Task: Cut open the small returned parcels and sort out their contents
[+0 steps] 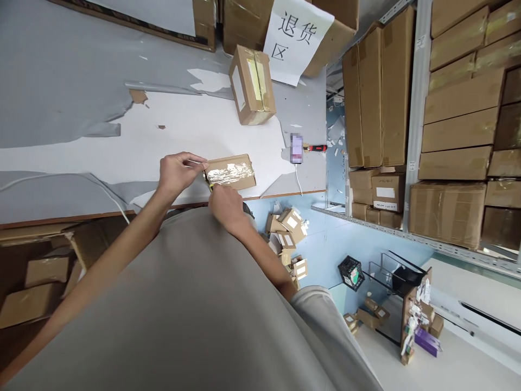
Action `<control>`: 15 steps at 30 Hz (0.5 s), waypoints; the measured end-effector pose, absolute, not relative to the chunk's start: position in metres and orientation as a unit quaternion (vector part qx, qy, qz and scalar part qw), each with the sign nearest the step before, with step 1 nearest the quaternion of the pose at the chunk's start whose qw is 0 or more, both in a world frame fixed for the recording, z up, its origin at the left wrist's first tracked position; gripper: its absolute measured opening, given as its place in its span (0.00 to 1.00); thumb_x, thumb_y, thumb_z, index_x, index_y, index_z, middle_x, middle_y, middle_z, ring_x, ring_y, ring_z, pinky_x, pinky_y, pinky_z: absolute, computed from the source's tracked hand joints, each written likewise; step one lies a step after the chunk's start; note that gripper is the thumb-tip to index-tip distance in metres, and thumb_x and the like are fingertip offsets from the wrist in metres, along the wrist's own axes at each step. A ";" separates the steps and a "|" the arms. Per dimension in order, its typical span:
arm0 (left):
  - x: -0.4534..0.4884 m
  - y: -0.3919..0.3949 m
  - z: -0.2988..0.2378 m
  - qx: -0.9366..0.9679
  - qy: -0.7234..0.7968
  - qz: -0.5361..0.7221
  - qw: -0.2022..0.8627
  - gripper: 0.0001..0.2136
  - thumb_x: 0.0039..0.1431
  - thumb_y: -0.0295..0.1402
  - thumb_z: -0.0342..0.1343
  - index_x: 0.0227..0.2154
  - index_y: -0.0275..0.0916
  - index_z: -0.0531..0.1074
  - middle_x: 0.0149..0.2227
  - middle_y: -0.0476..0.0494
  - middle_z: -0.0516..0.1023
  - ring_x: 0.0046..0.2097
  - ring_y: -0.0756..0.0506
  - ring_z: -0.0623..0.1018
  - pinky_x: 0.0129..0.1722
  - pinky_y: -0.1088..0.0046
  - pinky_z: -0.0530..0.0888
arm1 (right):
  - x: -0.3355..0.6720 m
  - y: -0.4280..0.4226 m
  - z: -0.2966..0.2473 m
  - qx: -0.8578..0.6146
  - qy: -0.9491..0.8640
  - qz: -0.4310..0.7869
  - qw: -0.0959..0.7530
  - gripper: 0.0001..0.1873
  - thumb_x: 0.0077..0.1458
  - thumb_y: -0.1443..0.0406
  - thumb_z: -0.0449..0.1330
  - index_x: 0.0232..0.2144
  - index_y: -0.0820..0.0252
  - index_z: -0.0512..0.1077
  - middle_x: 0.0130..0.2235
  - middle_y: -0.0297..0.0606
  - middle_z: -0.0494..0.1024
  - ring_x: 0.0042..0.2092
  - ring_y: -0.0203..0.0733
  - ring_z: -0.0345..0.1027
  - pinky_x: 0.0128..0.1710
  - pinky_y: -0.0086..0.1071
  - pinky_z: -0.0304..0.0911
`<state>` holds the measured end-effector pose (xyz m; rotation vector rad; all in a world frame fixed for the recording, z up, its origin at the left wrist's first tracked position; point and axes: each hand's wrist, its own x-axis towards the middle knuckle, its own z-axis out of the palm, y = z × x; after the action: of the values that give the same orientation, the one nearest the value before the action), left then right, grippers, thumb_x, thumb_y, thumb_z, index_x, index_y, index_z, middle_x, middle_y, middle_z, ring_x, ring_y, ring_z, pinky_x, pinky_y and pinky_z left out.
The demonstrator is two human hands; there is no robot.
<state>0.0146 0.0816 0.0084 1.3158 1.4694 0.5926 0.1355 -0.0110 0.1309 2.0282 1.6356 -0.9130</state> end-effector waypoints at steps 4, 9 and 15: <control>0.019 0.078 0.012 0.534 0.631 0.245 0.507 0.05 0.57 0.36 0.71 0.36 0.46 0.89 0.41 0.46 0.92 0.44 0.37 0.89 0.52 0.63 0.84 | 0.142 -0.019 0.131 0.705 0.599 -0.335 0.181 0.19 0.84 0.67 0.51 0.61 0.61 0.81 0.60 0.55 0.89 0.61 0.56 0.85 0.59 0.43 0.79; 0.023 0.073 0.014 0.524 0.658 0.248 0.481 0.04 0.59 0.37 0.71 0.37 0.45 0.88 0.44 0.45 0.92 0.44 0.38 0.89 0.49 0.64 0.85 | 0.155 -0.031 0.128 0.669 0.615 -0.371 0.191 0.20 0.80 0.70 0.52 0.60 0.63 0.83 0.59 0.57 0.90 0.60 0.59 0.87 0.56 0.42 0.79; 0.030 0.067 0.015 0.506 0.676 0.257 0.470 0.05 0.61 0.37 0.71 0.38 0.44 0.87 0.45 0.43 0.93 0.46 0.39 0.89 0.51 0.65 0.86 | 0.177 -0.030 0.138 0.644 0.634 -0.396 0.163 0.20 0.82 0.68 0.53 0.64 0.64 0.81 0.57 0.56 0.91 0.58 0.59 0.88 0.52 0.40 0.78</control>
<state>0.0295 0.0668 0.0153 1.2412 1.6572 0.6294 0.1769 -0.0301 0.1382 1.8367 1.8084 -1.1312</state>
